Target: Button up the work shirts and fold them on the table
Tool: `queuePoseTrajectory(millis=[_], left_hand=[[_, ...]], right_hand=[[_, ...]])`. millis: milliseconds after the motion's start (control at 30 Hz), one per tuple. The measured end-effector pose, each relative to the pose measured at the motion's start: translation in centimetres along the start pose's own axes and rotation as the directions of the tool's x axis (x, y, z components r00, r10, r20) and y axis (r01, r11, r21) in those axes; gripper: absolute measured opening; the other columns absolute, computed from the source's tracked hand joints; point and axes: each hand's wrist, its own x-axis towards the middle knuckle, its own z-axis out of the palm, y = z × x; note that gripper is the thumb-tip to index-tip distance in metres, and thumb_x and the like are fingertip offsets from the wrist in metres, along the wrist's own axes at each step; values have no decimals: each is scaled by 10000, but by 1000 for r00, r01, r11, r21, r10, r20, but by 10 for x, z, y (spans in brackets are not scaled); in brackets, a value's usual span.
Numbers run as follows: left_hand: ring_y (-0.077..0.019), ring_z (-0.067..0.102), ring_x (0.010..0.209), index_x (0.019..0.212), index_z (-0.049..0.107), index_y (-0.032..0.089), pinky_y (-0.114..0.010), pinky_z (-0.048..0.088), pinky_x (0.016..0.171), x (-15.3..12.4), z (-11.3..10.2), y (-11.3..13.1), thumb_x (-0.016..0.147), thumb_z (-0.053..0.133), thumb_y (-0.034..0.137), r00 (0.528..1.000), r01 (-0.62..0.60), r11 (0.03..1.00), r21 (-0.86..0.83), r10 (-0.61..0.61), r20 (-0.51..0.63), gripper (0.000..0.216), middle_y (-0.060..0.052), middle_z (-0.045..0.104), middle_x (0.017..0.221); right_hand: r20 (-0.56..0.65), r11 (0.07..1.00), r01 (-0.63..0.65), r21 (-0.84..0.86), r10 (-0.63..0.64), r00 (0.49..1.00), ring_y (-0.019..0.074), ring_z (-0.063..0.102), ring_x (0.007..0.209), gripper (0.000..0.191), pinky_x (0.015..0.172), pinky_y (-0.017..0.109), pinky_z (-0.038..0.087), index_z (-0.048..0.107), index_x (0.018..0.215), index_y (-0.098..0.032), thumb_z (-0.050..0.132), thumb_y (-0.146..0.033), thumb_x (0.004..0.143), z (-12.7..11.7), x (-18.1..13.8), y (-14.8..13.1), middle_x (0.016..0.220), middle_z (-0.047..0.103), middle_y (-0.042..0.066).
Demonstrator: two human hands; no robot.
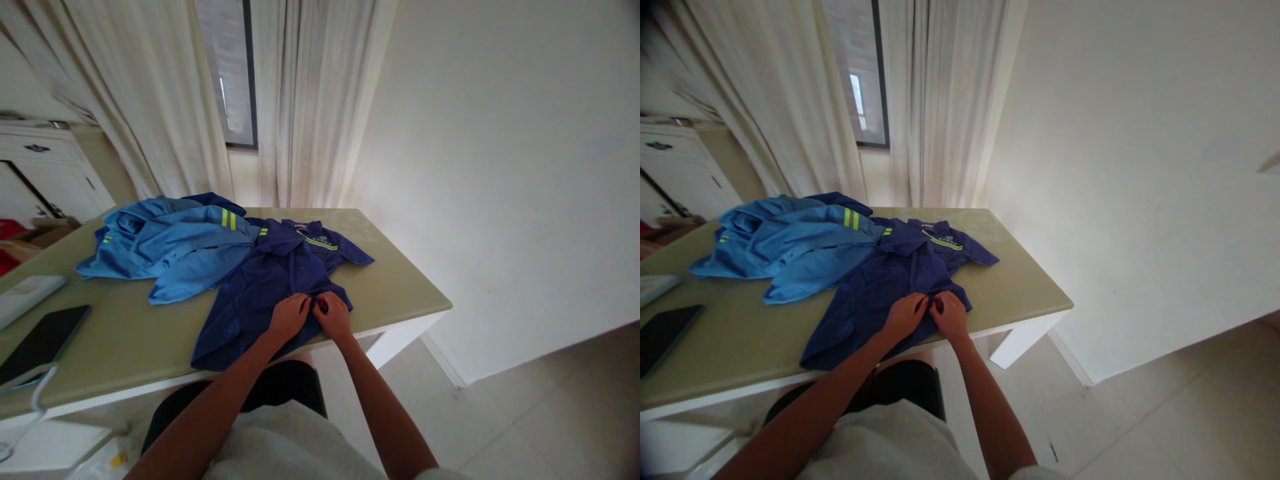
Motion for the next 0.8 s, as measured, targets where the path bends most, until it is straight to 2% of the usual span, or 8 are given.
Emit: queuePoseTrajectory(millis=[233,400,667,800], left_hand=[[-181,660,817,886,646,206,-287,477,758,0,0,-6,1052,398,316,1000,18,1000,11,-17,-24,318,-59,721,900],[-176,656,809,863,645,208,-280,467,746,-2,0,-5,1056,408,358,999,-31,999,35,30,14,341,-51,716,882],[-167,643,778,933,642,221,-280,457,709,-7,-9,4,983,523,293,998,-55,999,-3,55,16,148,-33,698,917],[-172,647,788,1020,655,228,-290,467,731,-8,-9,1,968,527,261,997,-68,997,-29,69,34,142,-34,700,957]], right_hand=[[45,998,64,-28,-63,997,190,616,802,128,766,291,476,694,962,-216,571,-246,942,2,2,1,847,680,43],[64,982,85,-171,-75,995,222,629,876,121,824,316,473,688,949,-225,569,-208,935,7,-1,1,889,691,67],[32,981,9,-193,-3,999,225,620,880,129,795,309,459,658,961,-210,568,-157,883,6,-2,1,912,682,67],[14,982,-40,-184,43,999,212,611,853,117,765,292,453,644,938,-215,577,-163,857,7,-1,2,903,670,55]])
